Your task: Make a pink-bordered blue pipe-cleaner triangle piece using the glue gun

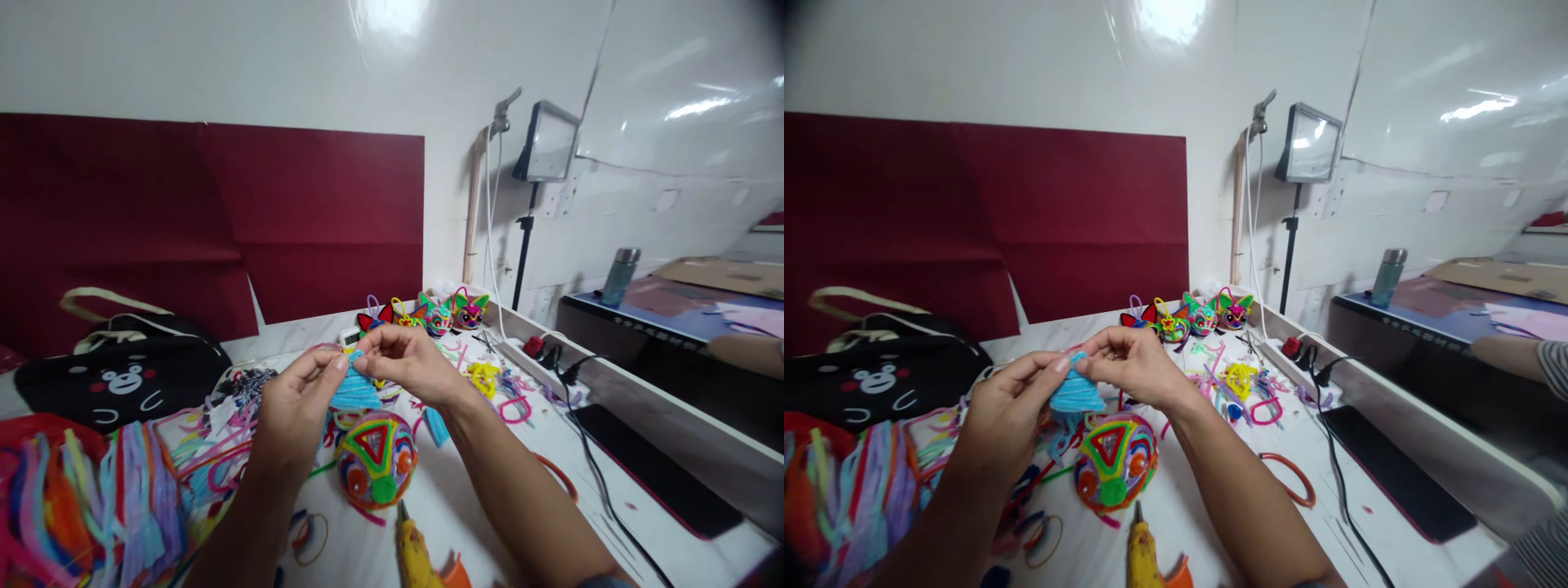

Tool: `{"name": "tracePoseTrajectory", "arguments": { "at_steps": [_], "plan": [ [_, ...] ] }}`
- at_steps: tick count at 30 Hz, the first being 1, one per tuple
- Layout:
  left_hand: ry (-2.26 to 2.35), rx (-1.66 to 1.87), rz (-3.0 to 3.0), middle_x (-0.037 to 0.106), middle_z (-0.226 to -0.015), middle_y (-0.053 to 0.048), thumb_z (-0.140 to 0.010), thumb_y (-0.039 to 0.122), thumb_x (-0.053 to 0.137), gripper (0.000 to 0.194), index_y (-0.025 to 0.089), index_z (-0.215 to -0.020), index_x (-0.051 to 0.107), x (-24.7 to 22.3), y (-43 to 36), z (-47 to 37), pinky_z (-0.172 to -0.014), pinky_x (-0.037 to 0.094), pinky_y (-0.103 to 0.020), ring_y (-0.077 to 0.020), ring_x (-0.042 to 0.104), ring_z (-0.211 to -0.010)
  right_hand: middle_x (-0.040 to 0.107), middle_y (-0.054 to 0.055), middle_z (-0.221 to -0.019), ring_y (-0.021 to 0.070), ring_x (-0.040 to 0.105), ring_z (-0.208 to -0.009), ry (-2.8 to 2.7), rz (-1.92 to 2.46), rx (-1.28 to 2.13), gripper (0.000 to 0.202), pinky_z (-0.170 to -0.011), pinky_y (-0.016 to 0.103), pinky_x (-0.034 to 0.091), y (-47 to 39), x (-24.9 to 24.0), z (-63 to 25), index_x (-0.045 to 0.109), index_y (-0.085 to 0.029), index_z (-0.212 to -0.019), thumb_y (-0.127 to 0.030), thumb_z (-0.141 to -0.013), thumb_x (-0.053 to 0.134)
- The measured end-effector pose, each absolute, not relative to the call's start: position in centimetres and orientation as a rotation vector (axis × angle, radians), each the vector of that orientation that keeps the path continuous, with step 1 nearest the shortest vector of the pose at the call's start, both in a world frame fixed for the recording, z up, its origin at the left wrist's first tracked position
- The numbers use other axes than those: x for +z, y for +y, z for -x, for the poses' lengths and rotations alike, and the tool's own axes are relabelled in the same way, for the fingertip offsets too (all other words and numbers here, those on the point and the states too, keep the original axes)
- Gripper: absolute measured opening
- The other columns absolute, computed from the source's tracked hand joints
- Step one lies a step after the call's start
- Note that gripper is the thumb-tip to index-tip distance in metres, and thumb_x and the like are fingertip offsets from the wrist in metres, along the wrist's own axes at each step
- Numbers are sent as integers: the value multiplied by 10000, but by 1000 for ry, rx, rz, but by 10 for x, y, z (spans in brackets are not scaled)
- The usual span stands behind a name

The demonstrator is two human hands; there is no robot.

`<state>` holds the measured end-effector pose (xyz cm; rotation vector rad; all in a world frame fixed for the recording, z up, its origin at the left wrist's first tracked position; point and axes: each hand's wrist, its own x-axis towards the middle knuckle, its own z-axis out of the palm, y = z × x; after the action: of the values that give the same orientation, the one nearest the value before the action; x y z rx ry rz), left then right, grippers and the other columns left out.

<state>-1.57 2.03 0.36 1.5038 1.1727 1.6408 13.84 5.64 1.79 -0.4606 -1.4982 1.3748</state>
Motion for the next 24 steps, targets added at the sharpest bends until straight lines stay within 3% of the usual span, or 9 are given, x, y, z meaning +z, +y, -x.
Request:
{"name": "tracePoseTrajectory", "arguments": {
  "at_steps": [4, 10, 24],
  "plan": [
    [1096, 1564, -1455, 661, -694, 6, -743, 354, 733, 176, 189, -795, 704, 5, 20, 17, -567, 462, -205, -127, 598, -634, 538, -71, -555, 55, 461, -501, -1517, 433, 1371, 304, -510, 205, 397, 57, 16, -139, 635, -151, -746, -329, -608, 839],
    [930, 1394, -1268, 658, -659, 6, -697, 331, 781, 179, 178, -762, 712, 14, 16, 20, -520, 473, -195, -91, 564, -517, 574, -45, -608, 71, 481, -548, -1512, 419, 1416, 295, -525, 211, 378, 57, 15, -141, 646, -144, -770, -317, -620, 832],
    [872, 1236, -1148, 658, -598, -26, -545, 303, 884, 302, 127, -702, 695, 15, 21, 28, -480, 485, -203, -115, 589, -511, 574, -46, -607, 61, 476, -528, -1597, 335, 1523, 187, -532, 206, 391, 58, 16, -142, 645, -137, -758, -256, -691, 772]
  ]
}}
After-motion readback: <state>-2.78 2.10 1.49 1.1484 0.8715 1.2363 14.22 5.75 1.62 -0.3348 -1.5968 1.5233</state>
